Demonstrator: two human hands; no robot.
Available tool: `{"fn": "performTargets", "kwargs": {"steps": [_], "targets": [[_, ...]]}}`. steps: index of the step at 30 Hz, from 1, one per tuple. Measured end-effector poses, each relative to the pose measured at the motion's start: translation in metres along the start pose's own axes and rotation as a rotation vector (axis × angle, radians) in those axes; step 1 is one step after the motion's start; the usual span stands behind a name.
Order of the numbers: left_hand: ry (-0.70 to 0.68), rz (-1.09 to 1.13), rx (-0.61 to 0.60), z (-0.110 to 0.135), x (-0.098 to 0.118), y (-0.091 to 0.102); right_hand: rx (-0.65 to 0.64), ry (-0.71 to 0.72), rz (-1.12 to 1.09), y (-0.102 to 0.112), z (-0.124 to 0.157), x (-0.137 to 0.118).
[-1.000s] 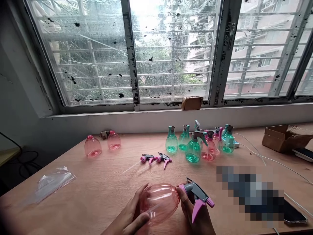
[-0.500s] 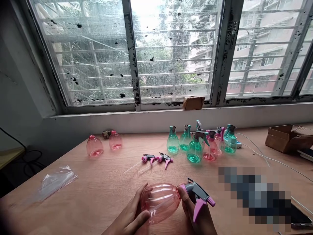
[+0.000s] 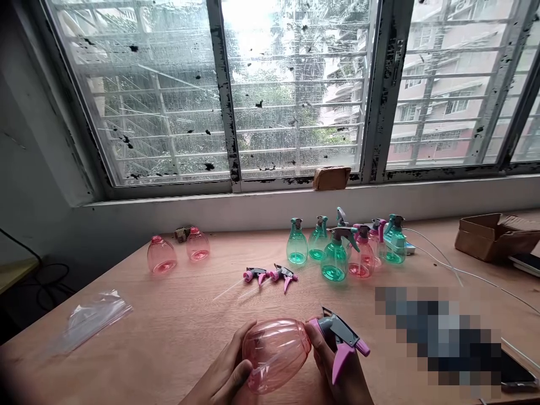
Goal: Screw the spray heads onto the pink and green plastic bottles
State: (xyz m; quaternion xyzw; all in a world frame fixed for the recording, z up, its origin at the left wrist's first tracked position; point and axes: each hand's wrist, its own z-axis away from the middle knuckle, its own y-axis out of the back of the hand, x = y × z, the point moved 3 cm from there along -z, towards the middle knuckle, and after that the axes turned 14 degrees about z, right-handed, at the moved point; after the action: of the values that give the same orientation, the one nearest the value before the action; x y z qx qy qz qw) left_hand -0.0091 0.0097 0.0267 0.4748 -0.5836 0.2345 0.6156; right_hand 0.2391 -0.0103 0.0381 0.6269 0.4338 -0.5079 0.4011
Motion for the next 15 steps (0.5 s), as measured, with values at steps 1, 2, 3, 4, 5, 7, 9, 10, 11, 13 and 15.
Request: {"fn": "performTargets", "kwargs": {"steps": [1,2,3,4,5,7,9,10,11,13,15], "targets": [[0.009,0.009,0.011,0.0,0.003,0.0,0.003,-0.009,-0.006,0.0,0.0,0.001],[0.009,0.015,0.017,0.0,0.006,-0.001,0.006,-0.02,-0.015,0.0,0.0,0.003],[0.004,0.02,0.019,0.0,0.008,-0.002,0.009,-0.031,-0.028,0.0,0.0,0.003],[-0.003,0.026,0.019,0.0,0.009,-0.003,0.012,-0.04,-0.043,0.0,0.0,0.004],[-0.008,0.032,0.02,0.0,0.011,-0.003,0.015,-0.045,-0.063,-0.001,0.001,0.004],[-0.019,0.043,0.021,-0.001,0.014,-0.003,0.028,-0.061,-0.112,-0.002,0.002,0.005],[-0.033,0.043,0.009,-0.002,0.018,-0.003,0.039,-0.095,-0.16,-0.002,0.003,0.007],[-0.041,0.038,-0.004,-0.003,0.022,-0.004,0.039,-0.11,-0.176,-0.002,0.003,0.008],[-0.047,0.034,-0.018,-0.003,0.025,-0.004,0.032,-0.122,-0.188,-0.003,0.004,0.009],[-0.047,0.037,-0.04,-0.004,0.03,-0.004,0.002,-0.125,-0.205,-0.002,0.004,0.01],[-0.043,0.056,-0.041,-0.005,0.033,-0.003,-0.026,-0.114,-0.238,-0.002,0.004,0.01]]}}
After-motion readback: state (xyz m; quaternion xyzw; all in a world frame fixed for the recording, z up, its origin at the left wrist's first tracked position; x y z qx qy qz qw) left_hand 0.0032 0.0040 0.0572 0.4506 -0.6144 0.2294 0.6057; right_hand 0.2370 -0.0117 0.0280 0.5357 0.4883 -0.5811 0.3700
